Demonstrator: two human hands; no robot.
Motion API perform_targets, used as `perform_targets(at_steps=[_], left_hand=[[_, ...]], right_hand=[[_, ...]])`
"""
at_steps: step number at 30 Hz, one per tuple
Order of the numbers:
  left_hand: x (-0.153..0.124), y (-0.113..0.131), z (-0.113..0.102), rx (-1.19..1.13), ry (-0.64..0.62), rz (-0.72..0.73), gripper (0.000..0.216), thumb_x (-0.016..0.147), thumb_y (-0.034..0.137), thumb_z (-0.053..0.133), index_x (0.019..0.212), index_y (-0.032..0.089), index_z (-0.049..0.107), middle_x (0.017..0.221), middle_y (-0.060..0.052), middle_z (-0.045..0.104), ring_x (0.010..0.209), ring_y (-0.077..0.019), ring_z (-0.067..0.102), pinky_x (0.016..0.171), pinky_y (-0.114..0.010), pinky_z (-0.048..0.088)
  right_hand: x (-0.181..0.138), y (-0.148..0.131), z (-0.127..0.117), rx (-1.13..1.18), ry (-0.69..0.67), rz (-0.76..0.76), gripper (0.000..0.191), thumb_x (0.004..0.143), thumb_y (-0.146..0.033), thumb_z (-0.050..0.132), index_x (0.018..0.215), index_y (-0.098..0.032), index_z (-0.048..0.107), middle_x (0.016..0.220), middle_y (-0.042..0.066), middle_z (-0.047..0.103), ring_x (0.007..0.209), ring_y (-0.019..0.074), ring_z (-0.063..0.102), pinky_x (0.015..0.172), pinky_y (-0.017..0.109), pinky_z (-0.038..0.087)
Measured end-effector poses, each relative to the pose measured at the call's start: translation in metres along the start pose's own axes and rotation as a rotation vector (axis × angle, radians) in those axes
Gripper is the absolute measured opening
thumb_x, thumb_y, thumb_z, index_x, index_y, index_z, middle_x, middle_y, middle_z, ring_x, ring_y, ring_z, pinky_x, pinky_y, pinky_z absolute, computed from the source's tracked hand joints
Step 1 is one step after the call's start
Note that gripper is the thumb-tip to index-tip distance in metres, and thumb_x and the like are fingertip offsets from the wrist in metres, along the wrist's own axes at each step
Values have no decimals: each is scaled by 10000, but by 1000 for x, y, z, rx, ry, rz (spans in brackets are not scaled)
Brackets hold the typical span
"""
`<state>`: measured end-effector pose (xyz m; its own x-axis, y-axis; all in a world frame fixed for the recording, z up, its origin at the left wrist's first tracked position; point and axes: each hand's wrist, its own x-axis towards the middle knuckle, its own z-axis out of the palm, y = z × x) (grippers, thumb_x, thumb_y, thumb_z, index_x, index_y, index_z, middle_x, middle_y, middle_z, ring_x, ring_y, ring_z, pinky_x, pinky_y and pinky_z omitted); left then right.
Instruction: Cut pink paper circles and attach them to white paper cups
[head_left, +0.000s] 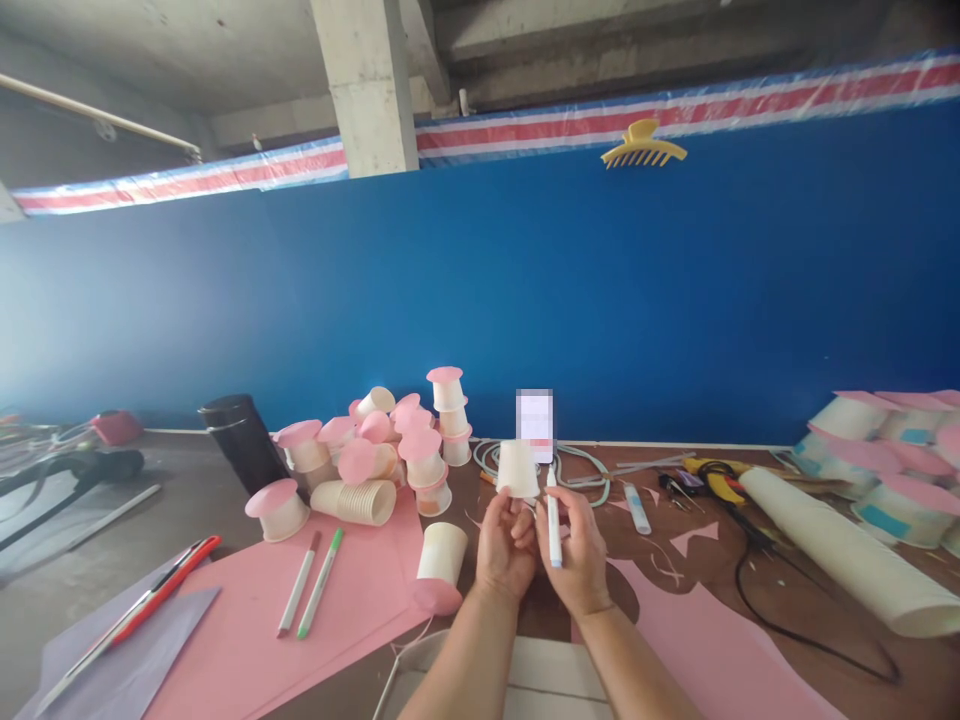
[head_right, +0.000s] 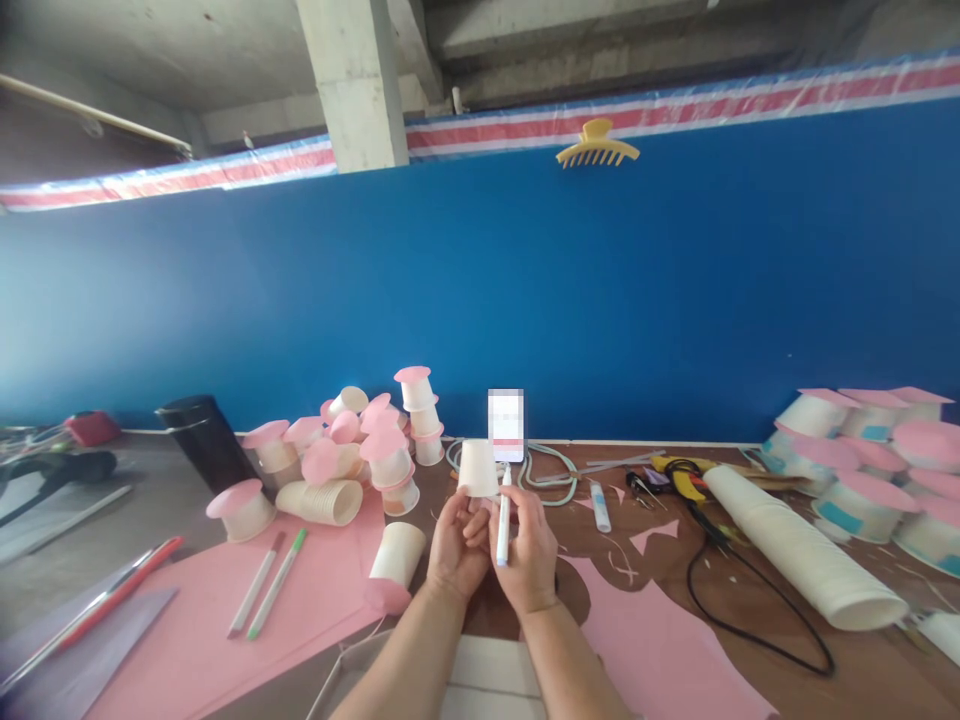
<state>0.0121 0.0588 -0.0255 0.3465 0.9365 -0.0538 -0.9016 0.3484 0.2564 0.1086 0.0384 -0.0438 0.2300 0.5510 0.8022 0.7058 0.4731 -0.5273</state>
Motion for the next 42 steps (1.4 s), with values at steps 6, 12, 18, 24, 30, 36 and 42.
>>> perform_targets(at_steps=[6,12,18,24,30,36,42], left_hand=[[3,1,0,62,115,57,267,788,238,636,655,171,414,529,72,336,402,-15,319,364,-113,270],[1,-4,0,184,159,69,312,738,304,704,652,169,436,513,68,364,420,-33,367,399,-147,341],[3,-8,-6,289,133,130,298,706,354,722,687,157,499,534,58,427,466,-46,427,465,-167,363],[5,-9,-7,355,38,180,220,720,308,710,823,159,584,624,37,514,557,-63,509,534,-174,376],[9,-11,-11,451,34,231,213,725,317,706,832,157,616,778,-18,606,710,-111,592,637,-205,422],[12,-12,-13,428,20,254,195,723,295,705,838,154,634,796,-25,626,754,-125,605,701,-223,438],[8,-13,-5,342,58,256,121,717,211,683,772,135,607,765,-19,619,755,-119,603,746,-225,455]], right_hand=[[0,-6,1,40,49,78,231,884,-247,504,1108,-196,529,998,102,616,912,223,618,789,385,534],[-2,-6,1,123,33,94,239,908,-227,481,1138,-185,531,1034,112,622,909,210,641,776,366,550],[5,-12,-4,107,34,-120,282,894,-189,506,1172,-214,549,1023,98,640,939,214,615,815,406,533],[5,-14,-5,100,14,-116,326,884,-196,535,1206,-233,564,1036,92,641,953,210,599,816,402,543],[6,-16,-5,98,5,-128,370,869,-149,555,1226,-248,558,1059,81,635,961,198,581,817,385,541],[9,-19,-6,107,13,-135,338,869,-133,547,1194,-222,568,1048,87,646,969,200,594,814,375,539],[11,-19,-6,79,37,-112,270,879,-171,540,1141,-199,601,1031,91,668,957,207,621,826,377,535]])
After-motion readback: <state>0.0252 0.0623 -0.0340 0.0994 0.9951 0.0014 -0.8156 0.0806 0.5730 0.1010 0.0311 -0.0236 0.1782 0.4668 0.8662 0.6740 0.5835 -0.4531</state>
